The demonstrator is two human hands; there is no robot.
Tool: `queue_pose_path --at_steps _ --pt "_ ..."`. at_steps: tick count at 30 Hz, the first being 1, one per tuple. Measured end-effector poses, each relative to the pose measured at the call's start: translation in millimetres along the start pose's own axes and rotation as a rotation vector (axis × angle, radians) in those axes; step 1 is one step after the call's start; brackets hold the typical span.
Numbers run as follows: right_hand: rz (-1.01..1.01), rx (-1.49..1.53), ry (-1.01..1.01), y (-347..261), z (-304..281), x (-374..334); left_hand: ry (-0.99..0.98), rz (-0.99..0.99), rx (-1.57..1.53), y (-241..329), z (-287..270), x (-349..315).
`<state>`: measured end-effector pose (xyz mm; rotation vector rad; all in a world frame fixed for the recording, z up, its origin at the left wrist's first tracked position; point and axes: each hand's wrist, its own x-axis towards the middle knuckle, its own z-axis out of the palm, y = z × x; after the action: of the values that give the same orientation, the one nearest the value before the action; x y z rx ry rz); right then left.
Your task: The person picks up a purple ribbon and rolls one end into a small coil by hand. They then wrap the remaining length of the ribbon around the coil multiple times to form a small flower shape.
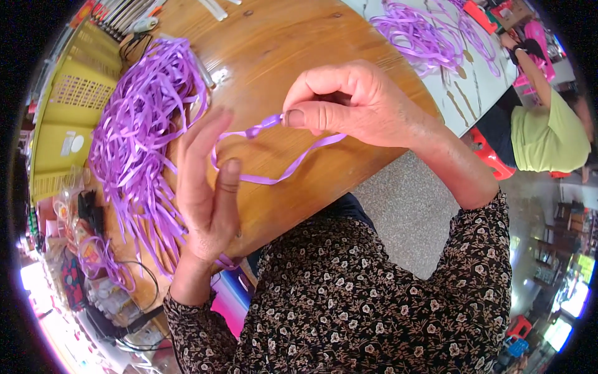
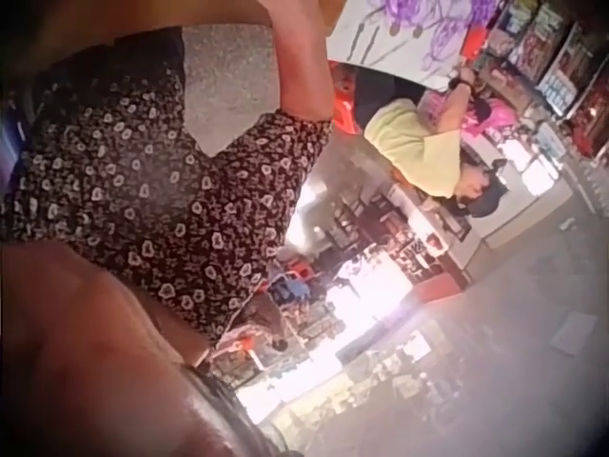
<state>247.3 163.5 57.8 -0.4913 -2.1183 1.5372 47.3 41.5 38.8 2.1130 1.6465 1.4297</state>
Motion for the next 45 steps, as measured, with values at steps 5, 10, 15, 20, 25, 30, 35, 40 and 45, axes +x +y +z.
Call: queue_pose_path --at_steps 5,10,15,20,25,30,35,40,45 --pt "-0.243 -0.196 -0.036 -19.2 12.4 6.7 -0.142 -0.415 -0.659 19.5 7.4 3.9" --pt "-0.375 -0.361 -0.001 -26.4 20.4 4.7 -0.113 -0.409 -0.75 12.2 1.7 -9.5" --pt "-0.396 -0.342 0.027 -27.2 29.2 5.4 -0.013 -0.567 -1.002 24.1 -6.4 -12.7" --pt "-0.344 -0.357 0.003 -35.2 35.8 6.0 -0.049 -0.584 -1.12 27.8 -14.3 -20.5" --pt "-0.374 -0.376 -0.003 -33.8 41.6 4.6 -0.036 -0.735 -1.113 29.5 -20.2 -24.2" --pt "-0.449 -0.454 0.007 -34.4 46.7 4.1 -0.065 -0.676 -1.15 28.7 -20.1 -30.3" --pt "-0.623 -0.647 0.02 -34.9 50.4 5.0 0.013 -0.634 -1.107 36.2 -19.3 -32.0" --pt "-0.713 -0.722 0.019 -34.1 50.3 5.3 -0.047 -0.66 -0.912 43.4 -25.3 -29.3" --pt "-0.755 -0.714 0.003 -34.4 52.8 6.9 -0.122 -0.69 -0.886 32.8 -29.8 -32.1"
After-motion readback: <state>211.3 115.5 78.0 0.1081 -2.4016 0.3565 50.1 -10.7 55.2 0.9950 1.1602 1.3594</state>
